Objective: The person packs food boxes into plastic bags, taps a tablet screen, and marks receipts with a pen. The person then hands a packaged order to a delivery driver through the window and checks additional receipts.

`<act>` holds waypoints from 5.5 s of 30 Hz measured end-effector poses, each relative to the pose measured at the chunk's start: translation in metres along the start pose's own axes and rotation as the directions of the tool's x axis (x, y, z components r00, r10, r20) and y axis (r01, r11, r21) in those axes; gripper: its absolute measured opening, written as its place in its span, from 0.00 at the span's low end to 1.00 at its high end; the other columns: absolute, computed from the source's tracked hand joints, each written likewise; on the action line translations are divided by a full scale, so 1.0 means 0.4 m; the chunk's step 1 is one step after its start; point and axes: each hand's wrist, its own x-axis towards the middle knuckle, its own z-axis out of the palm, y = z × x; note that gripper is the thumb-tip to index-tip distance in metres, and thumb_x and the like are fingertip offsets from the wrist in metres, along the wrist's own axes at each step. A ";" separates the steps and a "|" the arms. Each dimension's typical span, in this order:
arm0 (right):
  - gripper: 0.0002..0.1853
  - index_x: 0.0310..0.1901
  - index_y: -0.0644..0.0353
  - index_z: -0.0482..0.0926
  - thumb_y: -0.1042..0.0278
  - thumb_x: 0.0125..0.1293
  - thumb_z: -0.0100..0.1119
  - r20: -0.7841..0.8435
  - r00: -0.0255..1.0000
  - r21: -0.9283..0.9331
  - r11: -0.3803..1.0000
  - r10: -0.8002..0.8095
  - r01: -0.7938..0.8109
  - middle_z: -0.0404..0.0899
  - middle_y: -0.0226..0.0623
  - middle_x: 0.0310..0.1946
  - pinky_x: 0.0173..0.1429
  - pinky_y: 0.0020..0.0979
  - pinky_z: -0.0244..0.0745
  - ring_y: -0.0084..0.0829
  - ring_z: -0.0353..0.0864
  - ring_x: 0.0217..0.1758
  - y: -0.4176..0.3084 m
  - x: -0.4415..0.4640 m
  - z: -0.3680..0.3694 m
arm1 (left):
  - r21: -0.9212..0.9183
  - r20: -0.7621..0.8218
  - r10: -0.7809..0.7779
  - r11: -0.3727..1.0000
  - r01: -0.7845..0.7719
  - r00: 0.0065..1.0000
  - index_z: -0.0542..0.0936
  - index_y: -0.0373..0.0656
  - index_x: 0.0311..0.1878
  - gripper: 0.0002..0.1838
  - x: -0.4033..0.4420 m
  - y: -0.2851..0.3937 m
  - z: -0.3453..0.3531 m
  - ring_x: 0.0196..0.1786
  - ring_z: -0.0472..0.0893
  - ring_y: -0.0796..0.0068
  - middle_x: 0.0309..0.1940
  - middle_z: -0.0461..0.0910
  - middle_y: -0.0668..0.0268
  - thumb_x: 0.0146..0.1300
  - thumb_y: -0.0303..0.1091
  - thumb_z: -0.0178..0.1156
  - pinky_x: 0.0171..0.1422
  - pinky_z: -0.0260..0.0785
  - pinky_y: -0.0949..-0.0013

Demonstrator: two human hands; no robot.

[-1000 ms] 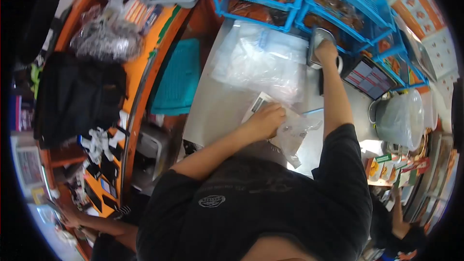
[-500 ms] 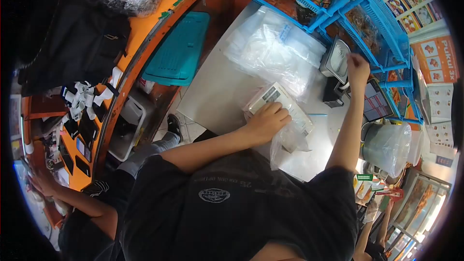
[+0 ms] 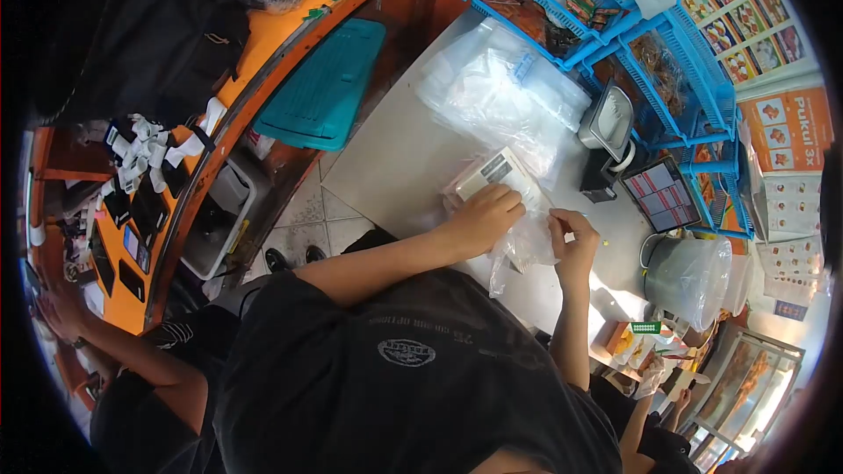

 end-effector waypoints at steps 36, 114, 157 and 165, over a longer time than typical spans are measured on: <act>0.17 0.42 0.62 0.74 0.81 0.49 0.64 0.080 0.990 0.295 0.952 -0.115 0.086 0.72 0.39 0.36 0.44 0.31 0.70 0.33 0.74 0.38 -0.071 -0.040 0.181 | -0.589 0.196 -0.654 0.517 0.621 0.731 0.79 0.29 0.37 0.20 -0.008 -0.096 -0.113 0.33 0.83 0.63 0.33 0.81 0.50 0.44 0.33 0.70 0.34 0.75 0.67; 0.07 0.36 0.56 0.82 0.75 0.53 0.65 0.053 0.998 0.506 0.860 0.040 -0.061 0.74 0.42 0.48 0.59 0.37 0.66 0.42 0.71 0.55 -0.181 0.033 0.292 | -0.695 -0.244 -0.576 0.665 0.274 0.781 0.81 0.35 0.38 0.07 -0.121 -0.099 -0.117 0.37 0.82 0.77 0.33 0.82 0.64 0.54 0.20 0.63 0.40 0.75 0.73; 0.03 0.32 0.57 0.70 0.77 0.62 0.49 0.105 0.983 0.728 0.663 0.147 -0.177 0.74 0.31 0.23 0.28 0.19 0.59 0.17 0.66 0.24 -0.139 0.168 0.462 | -0.117 -0.964 -0.244 0.748 0.653 0.106 0.78 0.37 0.39 0.12 -0.639 0.188 -1.001 0.35 0.79 0.71 0.35 0.80 0.62 0.52 0.29 0.66 0.38 0.72 0.66; 0.04 0.32 0.60 0.70 0.81 0.62 0.50 0.224 0.947 0.615 0.788 -0.229 0.045 0.74 0.31 0.23 0.31 0.20 0.65 0.17 0.69 0.26 -0.535 0.340 0.736 | -0.021 -0.994 0.106 0.123 0.992 -0.034 0.82 0.38 0.41 0.22 -0.773 -0.097 -1.861 0.46 0.80 0.51 0.41 0.81 0.48 0.56 0.50 0.61 0.49 0.71 0.59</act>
